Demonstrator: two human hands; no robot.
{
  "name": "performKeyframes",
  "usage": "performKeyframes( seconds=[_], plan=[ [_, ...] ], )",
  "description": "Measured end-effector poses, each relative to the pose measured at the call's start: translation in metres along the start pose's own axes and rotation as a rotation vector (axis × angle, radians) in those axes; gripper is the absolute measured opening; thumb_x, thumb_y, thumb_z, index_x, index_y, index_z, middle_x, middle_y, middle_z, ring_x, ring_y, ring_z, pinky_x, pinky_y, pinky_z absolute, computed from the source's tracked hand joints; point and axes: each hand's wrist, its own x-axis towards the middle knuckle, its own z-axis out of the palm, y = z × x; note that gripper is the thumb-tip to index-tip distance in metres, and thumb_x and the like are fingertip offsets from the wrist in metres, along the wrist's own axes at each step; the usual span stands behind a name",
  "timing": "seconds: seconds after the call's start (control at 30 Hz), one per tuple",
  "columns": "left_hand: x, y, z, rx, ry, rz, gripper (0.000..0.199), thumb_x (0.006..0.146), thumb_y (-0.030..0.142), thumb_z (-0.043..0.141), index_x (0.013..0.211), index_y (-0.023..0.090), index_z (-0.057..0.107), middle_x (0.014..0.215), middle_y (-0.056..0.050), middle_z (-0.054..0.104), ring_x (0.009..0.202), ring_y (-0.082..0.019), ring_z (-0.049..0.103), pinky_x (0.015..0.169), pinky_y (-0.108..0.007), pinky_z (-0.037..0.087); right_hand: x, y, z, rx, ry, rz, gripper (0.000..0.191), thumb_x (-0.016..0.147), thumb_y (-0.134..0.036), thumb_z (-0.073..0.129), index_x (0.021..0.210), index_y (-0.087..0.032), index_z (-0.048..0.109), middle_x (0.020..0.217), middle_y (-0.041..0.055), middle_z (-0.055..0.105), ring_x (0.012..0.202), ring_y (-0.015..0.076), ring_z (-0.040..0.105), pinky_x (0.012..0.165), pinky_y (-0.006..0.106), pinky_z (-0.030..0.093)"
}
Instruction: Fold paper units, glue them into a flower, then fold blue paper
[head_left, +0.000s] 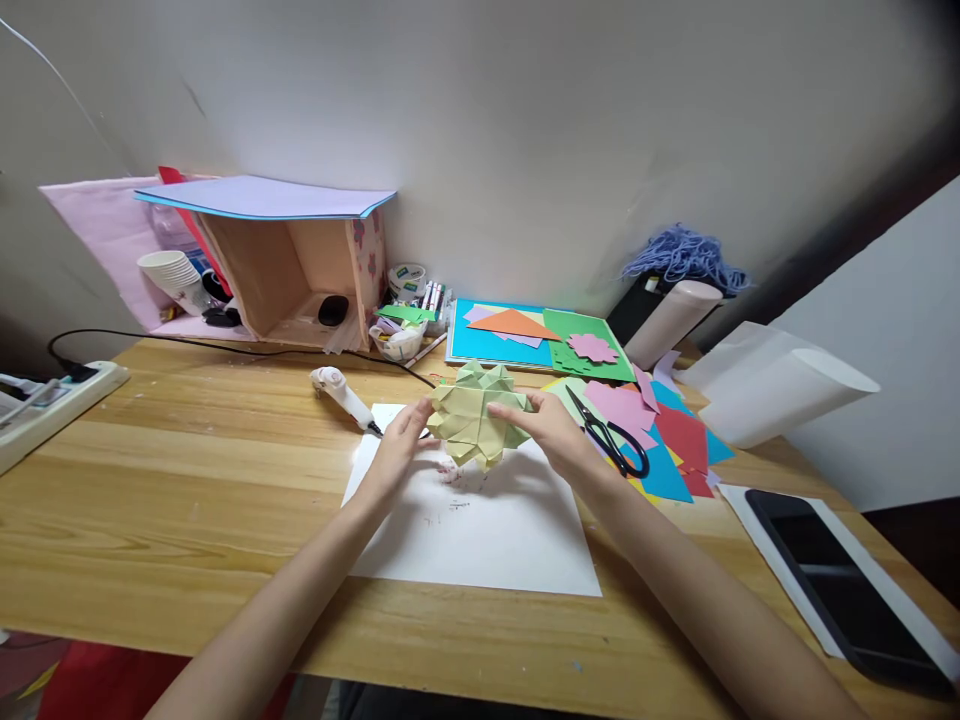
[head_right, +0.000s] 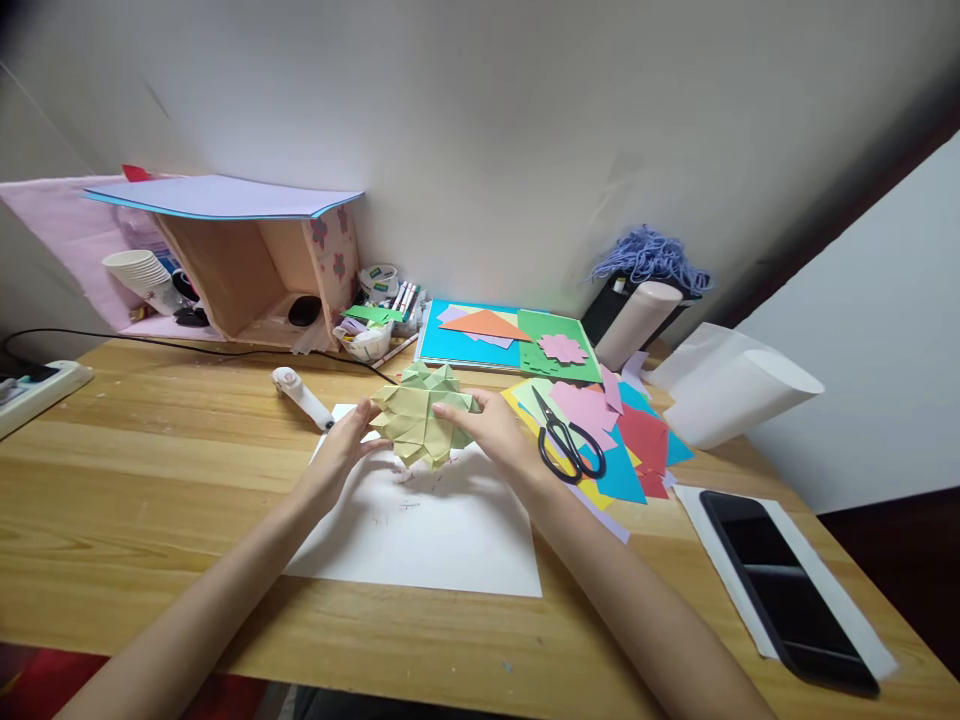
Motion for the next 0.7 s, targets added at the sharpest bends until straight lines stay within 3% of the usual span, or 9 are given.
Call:
performKeyframes(
  seconds=[0.2, 0.4, 0.53, 0.7],
  plan=[
    [-0.003, -0.001, 0.001, 0.010, 0.021, 0.035, 0.039, 0.058, 0.043, 0.074, 0.082, 0.014, 0.066, 0.081, -0.006, 0.067, 0.076, -0.018, 0.060, 0.068, -0.026, 0.047, -0.005, 0.005, 0.011, 0.052, -0.127, 0.099, 0.040, 0.064, -0.046, 0.069, 0.092, -0.017, 0.067, 0.087, 0.0063, 0.068, 0.076, 0.0195, 0.063, 0.063, 0.027, 0.048],
    [-0.005, -0.005, 0.004, 0.056, -0.023, 0.016, 0.036, 0.060, 0.044, 0.072, 0.074, 0.011, 0.067, 0.070, -0.004, 0.066, 0.065, -0.016, 0.058, 0.061, -0.024, 0.045, -0.003, -0.002, 0.007, -0.039, -0.039, 0.020, 0.033, 0.069, -0.046, 0.065, 0.086, -0.017, 0.068, 0.085, 0.0052, 0.067, 0.072, 0.0159, 0.060, 0.063, 0.025, 0.045],
    [-0.006, -0.009, 0.005, 0.100, -0.025, 0.023, 0.034, 0.063, 0.044, 0.069, 0.068, 0.011, 0.066, 0.063, -0.002, 0.063, 0.058, -0.012, 0.053, 0.054, -0.021, 0.041, -0.003, -0.001, 0.005, -0.115, -0.059, 0.018, 0.034, 0.068, -0.048, 0.065, 0.080, -0.016, 0.067, 0.073, 0.0040, 0.064, 0.062, 0.0135, 0.055, 0.054, 0.024, 0.040],
    [-0.005, -0.011, 0.004, 0.179, 0.029, 0.077, 0.033, 0.064, 0.044, 0.067, 0.065, 0.011, 0.067, 0.057, -0.001, 0.060, 0.055, -0.013, 0.051, 0.051, -0.021, 0.039, -0.003, 0.002, 0.005, -0.186, -0.083, -0.004, 0.033, 0.069, -0.048, 0.063, 0.075, -0.015, 0.065, 0.068, 0.0023, 0.060, 0.060, 0.0123, 0.050, 0.053, 0.023, 0.036]
  ],
)
